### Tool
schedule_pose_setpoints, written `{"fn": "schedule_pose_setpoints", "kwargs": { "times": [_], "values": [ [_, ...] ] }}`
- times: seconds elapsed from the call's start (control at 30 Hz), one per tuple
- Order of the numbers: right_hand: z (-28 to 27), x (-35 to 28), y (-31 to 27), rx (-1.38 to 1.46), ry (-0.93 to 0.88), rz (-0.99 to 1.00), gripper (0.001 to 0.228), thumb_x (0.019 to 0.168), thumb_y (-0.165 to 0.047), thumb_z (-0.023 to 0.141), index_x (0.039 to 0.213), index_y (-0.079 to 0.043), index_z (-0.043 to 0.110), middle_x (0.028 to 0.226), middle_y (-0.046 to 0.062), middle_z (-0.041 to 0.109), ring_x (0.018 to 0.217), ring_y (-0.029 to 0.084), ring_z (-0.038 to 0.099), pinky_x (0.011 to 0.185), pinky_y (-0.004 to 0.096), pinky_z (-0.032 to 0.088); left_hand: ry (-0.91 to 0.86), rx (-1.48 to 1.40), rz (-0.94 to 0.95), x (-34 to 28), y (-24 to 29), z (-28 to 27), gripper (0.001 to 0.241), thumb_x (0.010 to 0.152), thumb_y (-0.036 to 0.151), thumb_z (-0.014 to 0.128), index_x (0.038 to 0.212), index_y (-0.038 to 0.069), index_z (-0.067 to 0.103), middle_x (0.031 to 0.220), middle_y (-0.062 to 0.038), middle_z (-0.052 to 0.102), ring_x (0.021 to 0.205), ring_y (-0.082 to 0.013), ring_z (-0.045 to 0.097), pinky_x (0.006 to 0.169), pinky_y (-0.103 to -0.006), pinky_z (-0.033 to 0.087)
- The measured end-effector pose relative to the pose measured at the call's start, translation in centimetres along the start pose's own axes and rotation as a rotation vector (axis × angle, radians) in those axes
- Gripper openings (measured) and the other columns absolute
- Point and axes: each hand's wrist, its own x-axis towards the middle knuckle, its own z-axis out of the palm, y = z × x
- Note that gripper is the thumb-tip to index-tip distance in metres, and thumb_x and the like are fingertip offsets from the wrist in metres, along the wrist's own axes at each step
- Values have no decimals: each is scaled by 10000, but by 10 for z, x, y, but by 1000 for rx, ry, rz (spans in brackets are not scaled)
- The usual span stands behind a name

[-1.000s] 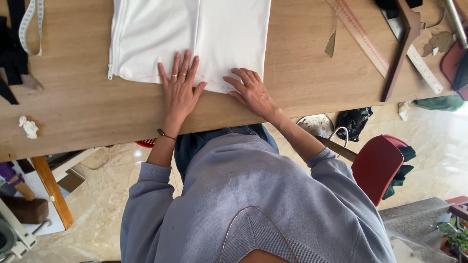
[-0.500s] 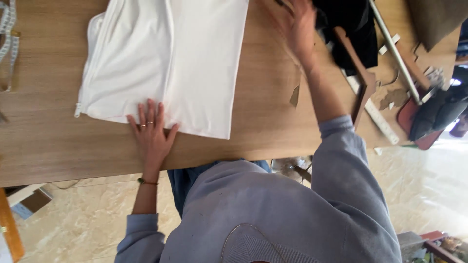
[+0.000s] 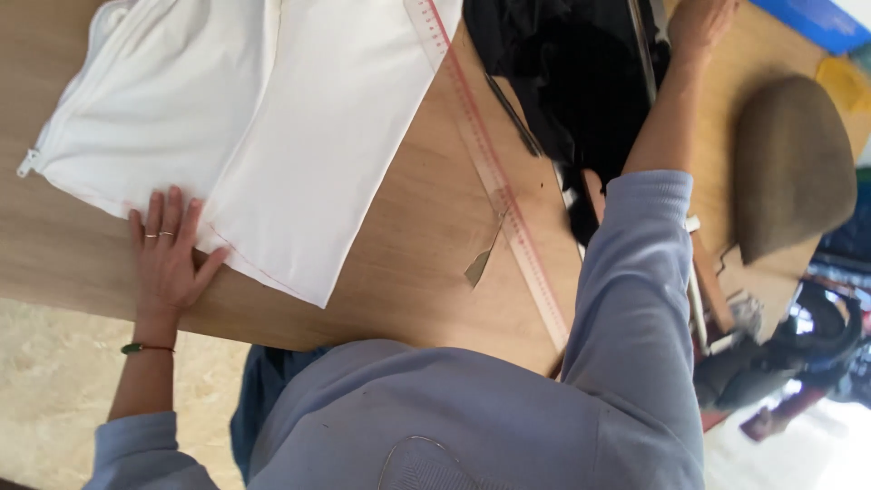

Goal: The person marks a white fabric with a red pencil using a ruler, then cuts along the marked lines with scissors. The person folds and trims the fabric further, leaving cut pieces on the table.

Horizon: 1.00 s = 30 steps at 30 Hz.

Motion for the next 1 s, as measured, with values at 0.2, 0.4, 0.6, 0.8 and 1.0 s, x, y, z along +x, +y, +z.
{"fn": "schedule_pose_setpoints", "kwargs": {
  "times": [0.2,0.4,0.6,0.8,1.0],
  "values": [
    [22,62,-6,213,9,-55,562,742,228,595,1251,-9,615,1186,205,685,1079,422,609,828,553,513,40,-18,-196,-13,23,18,760,1032,402,550,1653,40,305,1723,-219,207,1571,-489,218,1226,-686,163],
    [39,77,10,306,-111,-54,701,800,248,570,1456,6,514,1387,267,602,1198,484,559,881,625,454,46,-45,-192,-17,45,21,753,1041,429,550,1647,54,307,1719,-222,195,1585,-467,180,1268,-644,132],
    [37,65,20,-5,-52,-176,637,695,-260,1031,1159,-4,679,1103,181,643,943,402,609,683,510,531,56,-15,-185,-14,49,18,767,1055,468,528,1654,55,287,1723,-201,185,1591,-438,170,1268,-637,129],
    [65,10,45,356,43,-147,244,713,-190,813,944,-123,773,825,67,804,723,311,779,519,463,555,-25,-48,-136,-26,49,21,671,1047,504,571,1589,113,511,1700,-197,311,1572,-460,254,1262,-603,91],
    [-67,-119,55,921,-424,357,518,1152,-148,539,819,-224,150,757,-57,143,694,94,173,642,335,194,-40,-104,90,-52,84,11,707,1067,516,593,1584,49,471,1665,-167,381,1540,-382,354,1249,-586,218]
  ]
}}
